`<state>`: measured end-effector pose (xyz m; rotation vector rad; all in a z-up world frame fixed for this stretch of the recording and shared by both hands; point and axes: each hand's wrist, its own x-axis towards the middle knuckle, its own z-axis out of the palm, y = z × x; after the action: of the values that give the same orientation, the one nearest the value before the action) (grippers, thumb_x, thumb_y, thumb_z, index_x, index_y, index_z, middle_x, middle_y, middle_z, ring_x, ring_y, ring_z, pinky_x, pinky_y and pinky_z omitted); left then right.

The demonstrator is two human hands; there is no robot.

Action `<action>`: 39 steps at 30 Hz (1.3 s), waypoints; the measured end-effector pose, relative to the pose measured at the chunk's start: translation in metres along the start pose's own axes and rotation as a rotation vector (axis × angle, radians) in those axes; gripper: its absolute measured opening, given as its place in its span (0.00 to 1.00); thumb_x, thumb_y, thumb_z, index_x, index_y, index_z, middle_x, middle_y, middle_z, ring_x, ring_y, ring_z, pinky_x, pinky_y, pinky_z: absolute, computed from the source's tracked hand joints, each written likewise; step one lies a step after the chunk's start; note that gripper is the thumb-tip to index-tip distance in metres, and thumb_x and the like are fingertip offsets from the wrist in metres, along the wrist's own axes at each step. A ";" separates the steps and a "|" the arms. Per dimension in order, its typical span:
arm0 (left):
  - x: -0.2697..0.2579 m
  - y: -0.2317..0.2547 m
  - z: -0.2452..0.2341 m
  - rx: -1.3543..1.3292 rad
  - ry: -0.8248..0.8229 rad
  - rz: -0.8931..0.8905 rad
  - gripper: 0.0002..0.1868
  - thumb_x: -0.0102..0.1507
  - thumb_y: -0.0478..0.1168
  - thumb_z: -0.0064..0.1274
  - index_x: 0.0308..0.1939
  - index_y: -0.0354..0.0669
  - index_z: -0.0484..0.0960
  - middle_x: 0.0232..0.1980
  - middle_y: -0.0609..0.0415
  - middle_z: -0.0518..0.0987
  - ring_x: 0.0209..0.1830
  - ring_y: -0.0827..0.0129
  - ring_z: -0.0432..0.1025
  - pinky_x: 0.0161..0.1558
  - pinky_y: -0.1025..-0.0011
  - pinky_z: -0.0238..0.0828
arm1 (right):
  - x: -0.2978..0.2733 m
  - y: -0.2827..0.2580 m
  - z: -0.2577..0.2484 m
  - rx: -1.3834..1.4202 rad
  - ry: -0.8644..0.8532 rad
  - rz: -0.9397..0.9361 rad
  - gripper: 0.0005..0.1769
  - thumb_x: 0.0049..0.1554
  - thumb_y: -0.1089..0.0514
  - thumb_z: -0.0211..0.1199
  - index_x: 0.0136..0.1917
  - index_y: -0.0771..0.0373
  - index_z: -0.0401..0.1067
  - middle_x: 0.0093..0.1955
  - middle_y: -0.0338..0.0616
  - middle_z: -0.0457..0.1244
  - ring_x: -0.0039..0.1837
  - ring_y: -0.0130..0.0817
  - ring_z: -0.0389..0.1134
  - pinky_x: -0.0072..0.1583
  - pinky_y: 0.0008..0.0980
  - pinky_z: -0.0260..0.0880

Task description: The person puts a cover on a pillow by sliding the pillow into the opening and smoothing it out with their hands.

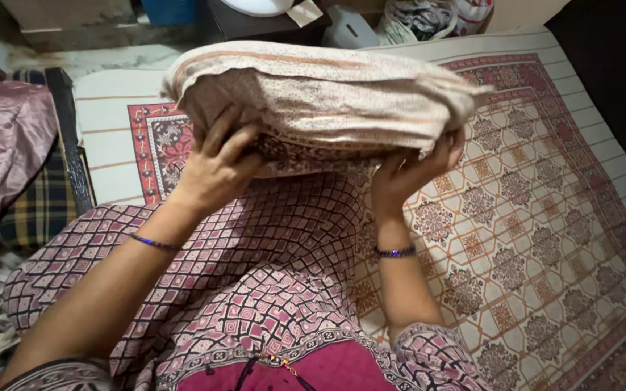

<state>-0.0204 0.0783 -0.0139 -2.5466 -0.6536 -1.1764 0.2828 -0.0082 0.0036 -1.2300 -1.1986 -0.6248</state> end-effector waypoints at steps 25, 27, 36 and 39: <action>0.055 -0.074 -0.067 -0.227 -0.212 0.049 0.14 0.54 0.38 0.64 0.30 0.46 0.71 0.31 0.54 0.77 0.45 0.56 0.76 0.67 0.58 0.63 | 0.076 -0.058 -0.155 -0.265 -0.623 -0.605 0.13 0.60 0.65 0.69 0.56 0.56 0.71 0.45 0.45 0.65 0.54 0.45 0.70 0.55 0.44 0.73; 0.055 -0.075 -0.067 -0.234 -0.220 0.055 0.14 0.55 0.39 0.65 0.31 0.46 0.72 0.32 0.54 0.77 0.46 0.56 0.75 0.67 0.58 0.62 | 0.041 -0.047 -0.151 -0.274 -0.684 -0.612 0.19 0.55 0.53 0.71 0.57 0.58 0.71 0.53 0.50 0.64 0.63 0.54 0.64 0.62 0.54 0.66; 0.053 -0.054 -0.105 -0.279 -0.610 0.025 0.12 0.58 0.48 0.62 0.26 0.51 0.78 0.30 0.59 0.82 0.41 0.64 0.78 0.74 0.38 0.43 | 0.010 -0.014 -0.116 -0.361 -0.631 -0.505 0.20 0.58 0.51 0.73 0.54 0.64 0.67 0.71 0.58 0.55 0.83 0.63 0.42 0.78 0.73 0.44; 0.046 -0.040 -0.118 -0.168 -0.734 -0.177 0.11 0.64 0.49 0.57 0.35 0.49 0.78 0.30 0.56 0.81 0.42 0.61 0.76 0.72 0.40 0.47 | 0.019 -0.024 -0.100 -0.474 -0.665 -0.510 0.13 0.63 0.55 0.69 0.53 0.65 0.71 0.70 0.62 0.62 0.76 0.58 0.53 0.70 0.65 0.56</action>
<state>-0.0912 0.0771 0.0985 -3.1120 -0.9765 -0.2992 0.3020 -0.1044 0.0405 -1.6067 -2.0394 -0.9504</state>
